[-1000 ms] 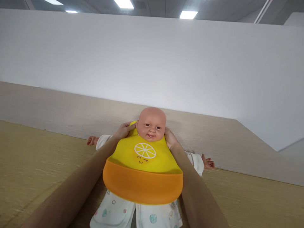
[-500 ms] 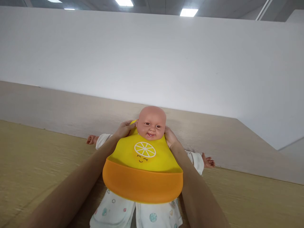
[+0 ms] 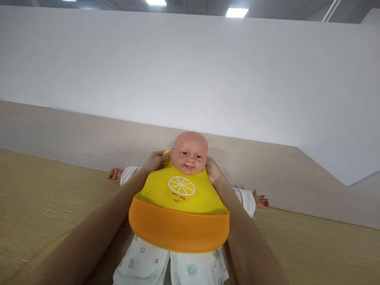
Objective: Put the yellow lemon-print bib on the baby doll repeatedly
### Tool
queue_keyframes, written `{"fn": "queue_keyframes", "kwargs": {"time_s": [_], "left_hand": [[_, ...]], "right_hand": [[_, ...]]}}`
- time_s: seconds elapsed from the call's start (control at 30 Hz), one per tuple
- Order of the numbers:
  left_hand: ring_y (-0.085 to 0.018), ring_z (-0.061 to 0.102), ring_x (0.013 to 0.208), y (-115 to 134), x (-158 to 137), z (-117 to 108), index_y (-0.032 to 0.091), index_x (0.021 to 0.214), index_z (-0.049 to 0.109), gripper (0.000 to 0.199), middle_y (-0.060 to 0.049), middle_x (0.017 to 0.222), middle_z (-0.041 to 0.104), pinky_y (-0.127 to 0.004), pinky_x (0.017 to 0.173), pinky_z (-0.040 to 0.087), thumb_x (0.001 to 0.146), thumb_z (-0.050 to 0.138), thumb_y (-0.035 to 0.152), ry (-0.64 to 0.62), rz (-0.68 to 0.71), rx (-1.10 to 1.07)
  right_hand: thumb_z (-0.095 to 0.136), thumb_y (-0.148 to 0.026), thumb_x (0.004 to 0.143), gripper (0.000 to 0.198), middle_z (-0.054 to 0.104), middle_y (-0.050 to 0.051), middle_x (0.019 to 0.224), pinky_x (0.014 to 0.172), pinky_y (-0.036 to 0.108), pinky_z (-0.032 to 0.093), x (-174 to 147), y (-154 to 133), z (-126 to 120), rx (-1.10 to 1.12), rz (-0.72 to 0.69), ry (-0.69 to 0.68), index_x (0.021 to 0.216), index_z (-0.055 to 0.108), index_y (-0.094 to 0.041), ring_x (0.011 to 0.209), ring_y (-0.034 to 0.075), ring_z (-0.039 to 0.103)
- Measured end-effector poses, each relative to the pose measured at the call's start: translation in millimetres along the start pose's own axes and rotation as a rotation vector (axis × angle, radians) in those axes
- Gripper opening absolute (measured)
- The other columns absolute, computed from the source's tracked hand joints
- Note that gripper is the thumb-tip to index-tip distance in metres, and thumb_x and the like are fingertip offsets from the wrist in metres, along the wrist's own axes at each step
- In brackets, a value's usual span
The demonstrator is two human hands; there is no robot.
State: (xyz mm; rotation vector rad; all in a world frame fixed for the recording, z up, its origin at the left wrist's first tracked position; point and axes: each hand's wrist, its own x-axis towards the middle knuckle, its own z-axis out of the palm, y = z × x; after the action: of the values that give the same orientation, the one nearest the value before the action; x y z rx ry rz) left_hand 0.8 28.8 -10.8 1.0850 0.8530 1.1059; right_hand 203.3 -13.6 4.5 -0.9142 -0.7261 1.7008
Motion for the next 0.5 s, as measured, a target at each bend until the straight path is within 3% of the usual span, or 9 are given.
{"fn": "queue_keyframes", "kwargs": {"time_s": [0.23, 0.5], "left_hand": [[-0.004, 0.031, 0.036, 5.0, -2.6, 3.1, 0.016, 0.059, 0.06, 0.044, 0.007, 0.041, 0.041, -0.022, 0.037, 0.016, 0.044, 0.084, 0.05, 0.025, 0.007, -0.051], [-0.01, 0.051, 0.049, 1.9, -1.3, 0.8, 0.015, 0.067, 0.064, 0.04, 0.003, 0.054, 0.055, -0.022, 0.046, 0.035, 0.049, 0.085, 0.042, -0.011, -0.029, -0.169]], "right_hand": [[0.054, -0.024, 0.077, 0.022, 0.074, 0.004, 0.077, 0.083, 0.035, 0.055, 0.9, 0.2, 0.6, -0.029, -0.015, 0.03, 0.092, 0.07, -0.02, 0.085, 0.024, 0.069], [0.054, -0.024, 0.075, 0.021, 0.074, 0.004, 0.077, 0.08, 0.036, 0.056, 5.6, 1.3, -0.9, -0.021, 0.006, 0.065, 0.089, 0.07, -0.019, 0.085, 0.023, 0.069]]}}
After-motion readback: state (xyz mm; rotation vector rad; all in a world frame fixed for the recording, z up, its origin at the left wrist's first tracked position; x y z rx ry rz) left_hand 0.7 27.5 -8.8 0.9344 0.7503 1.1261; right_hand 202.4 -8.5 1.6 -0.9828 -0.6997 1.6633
